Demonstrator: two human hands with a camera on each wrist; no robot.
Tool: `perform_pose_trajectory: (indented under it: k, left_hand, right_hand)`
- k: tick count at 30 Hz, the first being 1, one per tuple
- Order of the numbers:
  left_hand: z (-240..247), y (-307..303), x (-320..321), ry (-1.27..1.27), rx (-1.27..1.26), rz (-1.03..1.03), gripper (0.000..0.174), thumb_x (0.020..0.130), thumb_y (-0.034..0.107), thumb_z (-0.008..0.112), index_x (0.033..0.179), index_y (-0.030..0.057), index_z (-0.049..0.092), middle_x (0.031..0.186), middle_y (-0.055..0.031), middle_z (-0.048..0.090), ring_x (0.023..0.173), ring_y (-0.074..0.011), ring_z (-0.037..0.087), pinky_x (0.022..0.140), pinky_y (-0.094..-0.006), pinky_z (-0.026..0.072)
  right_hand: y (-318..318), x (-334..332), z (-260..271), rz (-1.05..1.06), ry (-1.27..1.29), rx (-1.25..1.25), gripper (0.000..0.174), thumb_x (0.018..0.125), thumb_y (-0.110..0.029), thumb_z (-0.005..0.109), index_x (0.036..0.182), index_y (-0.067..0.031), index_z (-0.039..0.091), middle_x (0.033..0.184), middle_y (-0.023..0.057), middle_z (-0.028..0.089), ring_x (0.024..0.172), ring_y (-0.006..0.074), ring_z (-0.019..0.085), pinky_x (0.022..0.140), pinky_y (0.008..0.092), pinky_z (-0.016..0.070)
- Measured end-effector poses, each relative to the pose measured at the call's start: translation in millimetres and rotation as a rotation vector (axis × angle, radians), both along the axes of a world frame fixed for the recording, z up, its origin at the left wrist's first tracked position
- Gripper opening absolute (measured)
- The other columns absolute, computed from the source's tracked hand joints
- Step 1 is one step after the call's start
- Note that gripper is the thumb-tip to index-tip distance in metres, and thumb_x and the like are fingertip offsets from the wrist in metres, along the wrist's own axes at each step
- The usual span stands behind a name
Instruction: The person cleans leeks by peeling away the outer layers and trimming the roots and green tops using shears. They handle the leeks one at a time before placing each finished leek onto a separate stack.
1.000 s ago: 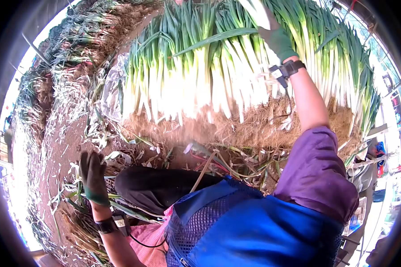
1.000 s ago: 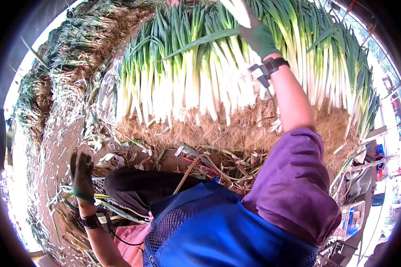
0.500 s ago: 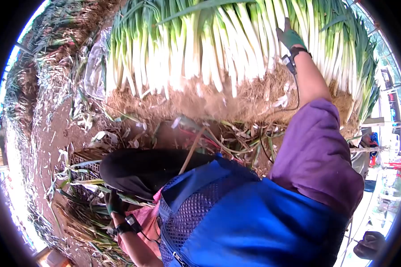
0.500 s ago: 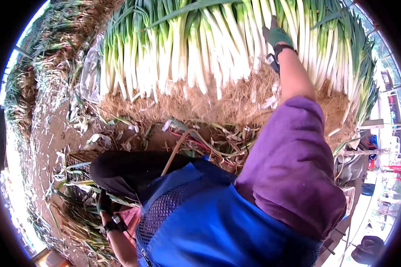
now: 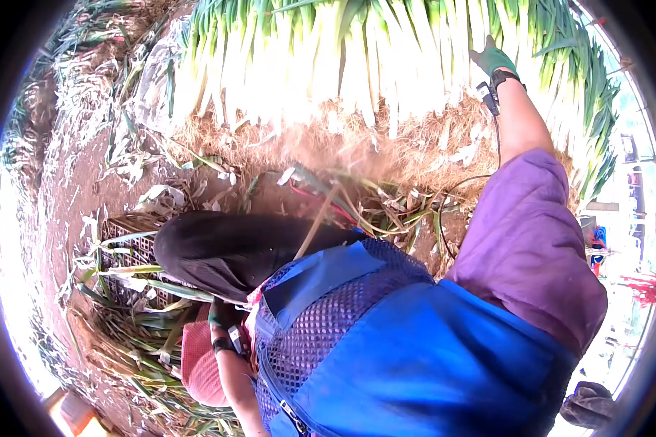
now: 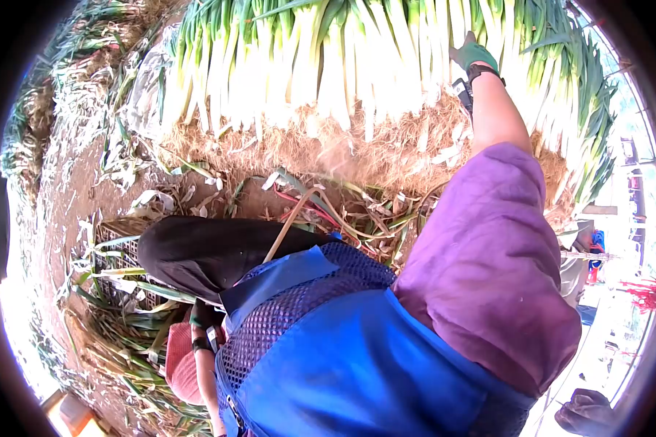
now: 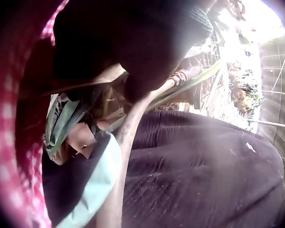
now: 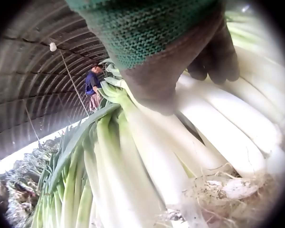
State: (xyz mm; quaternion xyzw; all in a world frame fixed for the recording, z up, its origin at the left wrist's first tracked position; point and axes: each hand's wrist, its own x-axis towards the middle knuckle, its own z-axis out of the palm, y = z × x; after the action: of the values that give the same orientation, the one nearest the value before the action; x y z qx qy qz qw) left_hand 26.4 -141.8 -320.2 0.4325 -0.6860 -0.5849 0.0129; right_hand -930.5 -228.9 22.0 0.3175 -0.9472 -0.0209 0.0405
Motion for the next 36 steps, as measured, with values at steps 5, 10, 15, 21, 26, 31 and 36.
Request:
perform_pose_trajectory:
  k: [5, 10, 15, 21, 26, 31, 36]
  left_hand:
    - [22.2, -4.6, -17.4, 0.586, 0.981, 0.984, 0.057, 0.094, 0.05, 0.051, 0.137, 0.0114, 0.053, 0.137, -0.0076, 0.057, 0.127, -0.0284, 0.051, 0.11, -0.0438, 0.0352]
    - [45.0, -9.8, -21.1, 0.56, 1.02, 1.164, 0.053, 0.097, 0.047, 0.049, 0.132, 0.0074, 0.056, 0.125, -0.0074, 0.064, 0.116, -0.0292, 0.057, 0.104, -0.0445, 0.0426]
    - [43.0, -5.2, -32.2, 0.605, 0.924, 1.152, 0.059, 0.098, 0.05, 0.047, 0.138, 0.0064, 0.05, 0.134, -0.0099, 0.059, 0.122, -0.0296, 0.054, 0.107, -0.0431, 0.04]
    - [24.7, -2.6, -21.4, 0.604, 0.93, 1.052, 0.063, 0.098, 0.051, 0.045, 0.143, 0.0069, 0.046, 0.141, -0.0111, 0.054, 0.128, -0.0299, 0.051, 0.111, -0.0422, 0.0373]
    - [20.1, 2.3, -13.2, 0.498, 0.758, 0.899, 0.062, 0.099, 0.05, 0.044, 0.145, 0.0084, 0.045, 0.143, -0.0102, 0.052, 0.129, -0.03, 0.049, 0.112, -0.0425, 0.0361]
    - [33.1, 4.3, -21.4, 0.556, 0.815, 0.978, 0.062, 0.1, 0.049, 0.043, 0.146, 0.0082, 0.043, 0.146, -0.0102, 0.049, 0.132, -0.0303, 0.046, 0.113, -0.0426, 0.0337]
    - [35.1, 5.1, -25.5, 0.688, 0.861, 0.914, 0.057, 0.101, 0.047, 0.043, 0.142, 0.0083, 0.048, 0.141, -0.0099, 0.055, 0.129, -0.0297, 0.049, 0.112, -0.0427, 0.0353]
  right_hand:
    - [8.5, 78.2, 15.0, -0.064, 0.038, -0.19, 0.051, 0.097, -0.043, 0.05, 0.125, 0.0, 0.058, 0.112, 0.0201, 0.068, 0.106, 0.0335, 0.066, 0.095, 0.0439, 0.0511]
    - [38.6, 179.9, -30.0, 0.211, -0.32, 0.228, 0.039, 0.101, -0.034, 0.05, 0.121, -0.0023, 0.06, 0.085, 0.0102, 0.064, 0.07, 0.0174, 0.062, 0.069, 0.0296, 0.055]
    - [96.2, 229.7, -106.2, 0.44, -0.585, 0.537, 0.045, 0.095, -0.035, 0.06, 0.127, -0.0037, 0.057, 0.095, 0.0106, 0.062, 0.083, 0.0197, 0.06, 0.075, 0.0279, 0.0512]
    - [85.3, 226.2, -169.9, 0.251, -0.538, 0.298, 0.048, 0.088, -0.035, 0.063, 0.129, -0.0099, 0.059, 0.115, 0.0122, 0.06, 0.106, 0.0215, 0.055, 0.095, 0.0291, 0.0408]
    - [59.4, 214.5, -227.8, 0.571, -0.317, 0.615, 0.052, 0.082, -0.036, 0.066, 0.13, -0.015, 0.06, 0.131, 0.0136, 0.058, 0.125, 0.0231, 0.051, 0.111, 0.0301, 0.0321]
    - [31.0, 245.9, -191.3, 0.393, -0.57, 0.157, 0.037, 0.091, -0.024, 0.057, 0.124, -0.0081, 0.062, 0.111, 0.0143, 0.066, 0.101, 0.0248, 0.064, 0.095, 0.0369, 0.0496]
    - [-39.2, 252.9, -149.6, 0.295, -0.273, 0.524, 0.063, 0.078, -0.033, 0.076, 0.131, -0.0053, 0.057, 0.101, 0.012, 0.069, 0.094, 0.0241, 0.067, 0.082, 0.0306, 0.0553]
